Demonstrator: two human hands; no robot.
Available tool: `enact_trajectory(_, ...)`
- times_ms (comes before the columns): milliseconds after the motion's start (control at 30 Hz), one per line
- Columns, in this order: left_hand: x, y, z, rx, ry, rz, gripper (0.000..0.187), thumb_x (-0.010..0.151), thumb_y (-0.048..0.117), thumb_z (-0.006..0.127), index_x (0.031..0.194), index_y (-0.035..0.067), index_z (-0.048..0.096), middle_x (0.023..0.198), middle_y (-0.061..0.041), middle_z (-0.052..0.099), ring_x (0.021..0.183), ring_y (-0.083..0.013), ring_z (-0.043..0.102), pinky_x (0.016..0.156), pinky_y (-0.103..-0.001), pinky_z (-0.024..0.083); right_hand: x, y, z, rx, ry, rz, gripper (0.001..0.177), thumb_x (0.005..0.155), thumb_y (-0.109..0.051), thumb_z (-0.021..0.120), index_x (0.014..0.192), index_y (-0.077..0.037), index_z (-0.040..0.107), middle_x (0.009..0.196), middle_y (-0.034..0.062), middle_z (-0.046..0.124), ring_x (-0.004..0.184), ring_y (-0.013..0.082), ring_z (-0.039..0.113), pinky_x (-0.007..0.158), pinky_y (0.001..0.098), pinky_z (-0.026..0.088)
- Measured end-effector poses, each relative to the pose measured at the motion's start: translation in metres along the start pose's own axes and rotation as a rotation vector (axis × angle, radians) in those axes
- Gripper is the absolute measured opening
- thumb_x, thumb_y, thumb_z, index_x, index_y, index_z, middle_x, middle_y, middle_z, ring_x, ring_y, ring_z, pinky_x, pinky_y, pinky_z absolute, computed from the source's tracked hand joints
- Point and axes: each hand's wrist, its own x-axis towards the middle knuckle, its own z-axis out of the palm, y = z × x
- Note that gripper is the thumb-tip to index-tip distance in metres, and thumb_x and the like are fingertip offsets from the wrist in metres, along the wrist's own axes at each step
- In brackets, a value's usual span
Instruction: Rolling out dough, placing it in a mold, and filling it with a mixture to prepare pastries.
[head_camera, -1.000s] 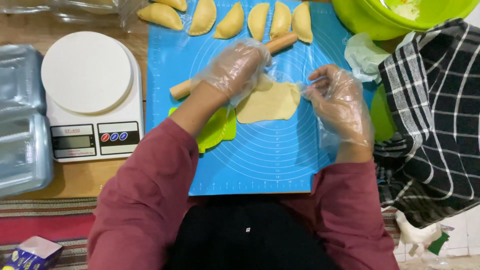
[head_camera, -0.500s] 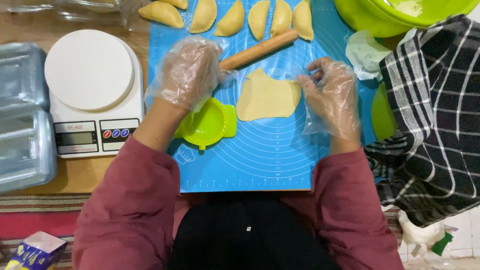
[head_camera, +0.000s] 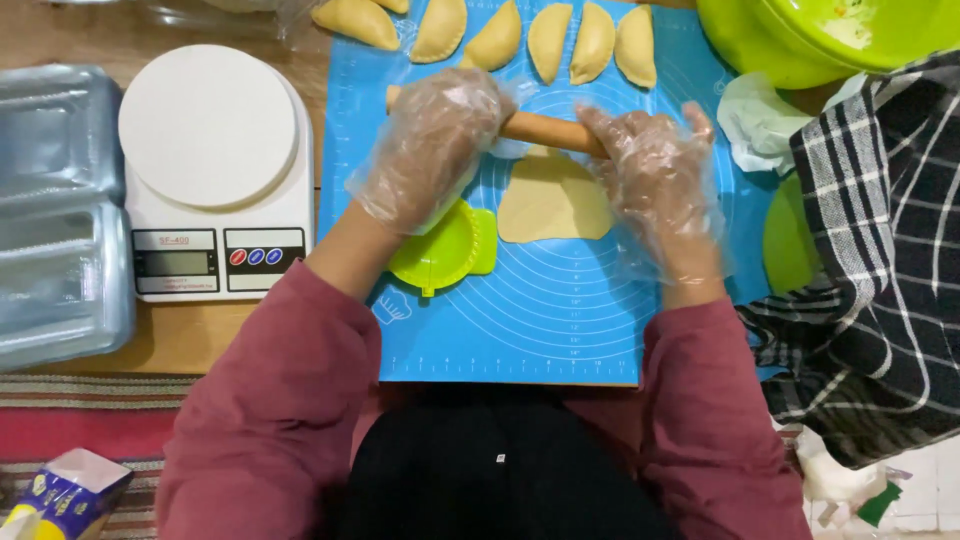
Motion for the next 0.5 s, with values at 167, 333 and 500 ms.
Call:
enact_trajectory(167, 0.005, 0.021, -0.024, -0.144, 0.045, -0.129, 0.017, 0.093, 0.025, 0.079, 0.083, 0.016, 0.069, 0.083, -0.004, 0.060, 0.073, -0.0174, 0.057, 0.058, -0.032, 0.050, -0.007, 0.010, -0.040, 0.110, 0.030, 0.082, 0.045, 0.101, -0.016, 0.076, 0.145, -0.016, 0.067, 0.094, 0.0074, 0.073, 0.076, 0.0269, 0.066, 0.075, 0.0422, 0.050)
enact_trajectory(333, -0.016, 0.031, 0.036, -0.256, -0.360, -0.188, 0.024, 0.110, 0.021, 0.059, 0.094, 0.004, 0.062, 0.073, -0.011, 0.068, 0.061, -0.0250, 0.068, 0.048, -0.037, 0.058, -0.024, 0.029, -0.033, 0.176, 0.051, 0.106, 0.040, 0.104, -0.014, 0.069, 0.144, -0.012, 0.068, 0.098, 0.0118, 0.073, 0.076, 0.0284, 0.067, 0.068, 0.0427, 0.054)
enact_trajectory(500, -0.019, 0.026, 0.061, -0.735, -0.361, -0.344, 0.044, 0.087, 0.052, 0.086, 0.092, 0.017, 0.060, 0.087, -0.002, 0.064, 0.085, -0.0215, 0.062, 0.075, -0.040, 0.052, -0.023, 0.025, -0.037, 0.256, 0.005, 0.135, 0.038, 0.105, -0.018, 0.070, 0.143, -0.013, 0.069, 0.094, 0.0094, 0.073, 0.077, 0.0295, 0.068, 0.069, 0.0442, 0.054)
